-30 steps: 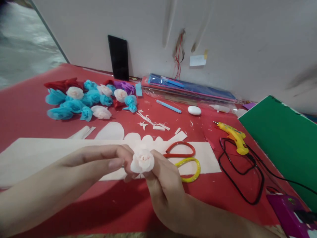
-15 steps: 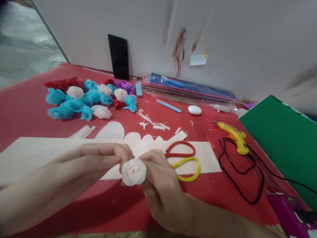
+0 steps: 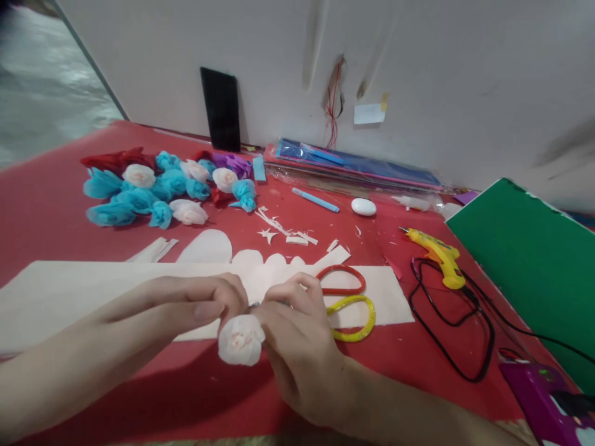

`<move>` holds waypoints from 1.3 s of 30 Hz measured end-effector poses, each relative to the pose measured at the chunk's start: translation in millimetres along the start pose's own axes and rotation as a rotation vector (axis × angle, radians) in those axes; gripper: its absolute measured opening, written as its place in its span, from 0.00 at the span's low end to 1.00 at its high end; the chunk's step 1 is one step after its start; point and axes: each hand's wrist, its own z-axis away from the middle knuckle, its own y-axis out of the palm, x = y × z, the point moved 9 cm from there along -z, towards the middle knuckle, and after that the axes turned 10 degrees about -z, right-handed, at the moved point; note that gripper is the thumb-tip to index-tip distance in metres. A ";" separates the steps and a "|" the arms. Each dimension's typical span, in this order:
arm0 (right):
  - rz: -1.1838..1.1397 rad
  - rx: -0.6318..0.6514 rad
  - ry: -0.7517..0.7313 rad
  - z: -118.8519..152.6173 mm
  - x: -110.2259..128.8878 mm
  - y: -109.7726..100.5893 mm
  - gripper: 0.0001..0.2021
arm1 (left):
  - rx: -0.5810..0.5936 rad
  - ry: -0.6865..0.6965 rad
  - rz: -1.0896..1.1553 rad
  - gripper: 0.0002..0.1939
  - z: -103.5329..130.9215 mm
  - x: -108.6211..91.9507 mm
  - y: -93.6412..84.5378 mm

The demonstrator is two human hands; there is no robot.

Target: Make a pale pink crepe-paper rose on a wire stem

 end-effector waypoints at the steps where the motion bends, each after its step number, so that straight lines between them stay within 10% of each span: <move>1: 0.018 -0.011 -0.002 -0.1 0.2 -1.5 0.10 | -0.002 0.008 -0.037 0.14 -0.3 -2.1 -0.8; 15: -0.308 -0.043 0.191 -2.8 -16.6 -2.8 0.14 | -0.264 0.372 -0.168 0.13 2.0 -28.6 -16.3; 28: -1.108 0.225 0.636 11.1 -32.0 42.3 0.18 | -0.061 0.229 0.252 0.07 -8.5 -2.8 -0.9; 39: -1.312 0.247 0.683 15.7 -34.6 50.7 0.21 | 0.067 0.109 0.415 0.09 -9.0 2.6 15.0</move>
